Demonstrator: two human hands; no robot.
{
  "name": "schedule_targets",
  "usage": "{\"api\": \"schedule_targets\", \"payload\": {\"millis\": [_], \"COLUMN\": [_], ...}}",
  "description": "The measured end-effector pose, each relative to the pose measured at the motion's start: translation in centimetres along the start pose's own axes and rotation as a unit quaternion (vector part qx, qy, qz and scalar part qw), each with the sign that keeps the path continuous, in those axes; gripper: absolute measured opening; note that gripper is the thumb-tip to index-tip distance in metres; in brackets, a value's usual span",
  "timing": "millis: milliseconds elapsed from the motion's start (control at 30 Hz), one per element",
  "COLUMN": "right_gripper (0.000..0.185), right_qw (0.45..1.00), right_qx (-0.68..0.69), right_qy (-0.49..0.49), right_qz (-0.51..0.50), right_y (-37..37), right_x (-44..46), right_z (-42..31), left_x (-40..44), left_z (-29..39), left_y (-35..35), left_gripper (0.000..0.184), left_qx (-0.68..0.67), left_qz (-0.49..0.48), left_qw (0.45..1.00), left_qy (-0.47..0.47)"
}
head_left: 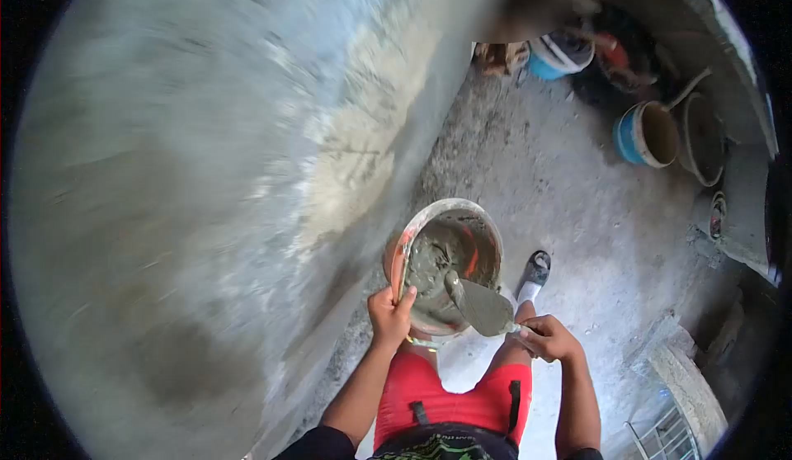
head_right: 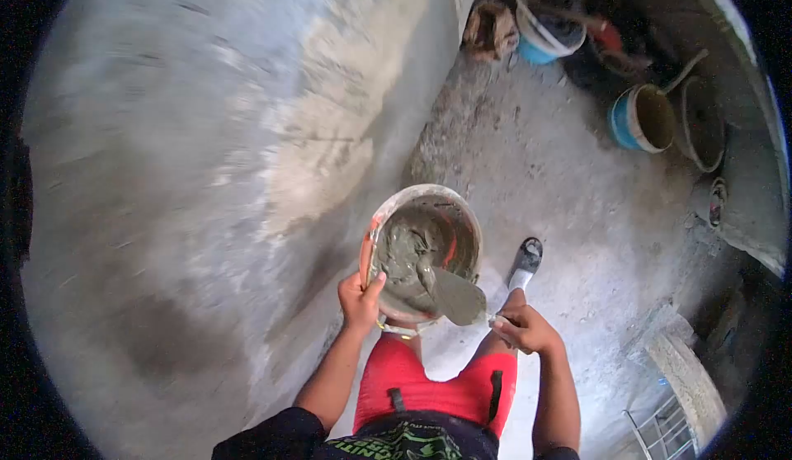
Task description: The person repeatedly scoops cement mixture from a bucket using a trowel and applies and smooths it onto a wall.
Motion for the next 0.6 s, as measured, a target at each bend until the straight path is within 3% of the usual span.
{"api": "schedule_targets", "payload": {"millis": [167,233,267,300,367,600], "right_gripper": [0.032,0.029,0.022,0.022,0.023,0.043], "right_qw": [0.997,0.982,0.988,0.989,0.967,0.893], "right_qx": [0.040,-0.025,0.015,0.021,0.076,0.009], "right_qy": [0.058,0.175,0.143,0.138,0.228,0.331], "right_qz": [0.012,0.064,0.048,0.047,0.083,0.304], "right_y": [0.2,1.4,1.3,0.9,0.7,-4.6], "right_x": [11.4,13.3,14.6,15.9,18.4,27.8], "right_z": [6.2,4.5,5.1,4.4,0.2,-8.4], "left_x": [2.2,1.5,1.4,1.5,2.0,-3.2], "left_z": [-10.3,-13.8,-15.9,-17.2,-20.0,-26.6], "left_y": [-1.6,-1.5,-1.2,-1.2,-0.8,0.7], "left_gripper": [0.039,0.037,0.028,0.028,0.004,0.007], "left_qx": [0.070,0.012,0.008,0.012,-0.059,-0.035], "left_qz": [-0.023,0.024,0.029,0.025,0.070,0.096], "left_qw": [0.997,0.999,0.998,0.998,0.993,0.982], "left_qy": [0.023,0.045,0.052,0.057,0.071,0.159]}}
Point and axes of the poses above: each hand's wrist, its own x-axis towards the middle knuckle, its own y-axis out of the back of the hand, z = x × y, the point moved 9 cm from there along x, towards the middle knuckle, and after that the axes turned 6 degrees about -y, right-handed, at the moved point
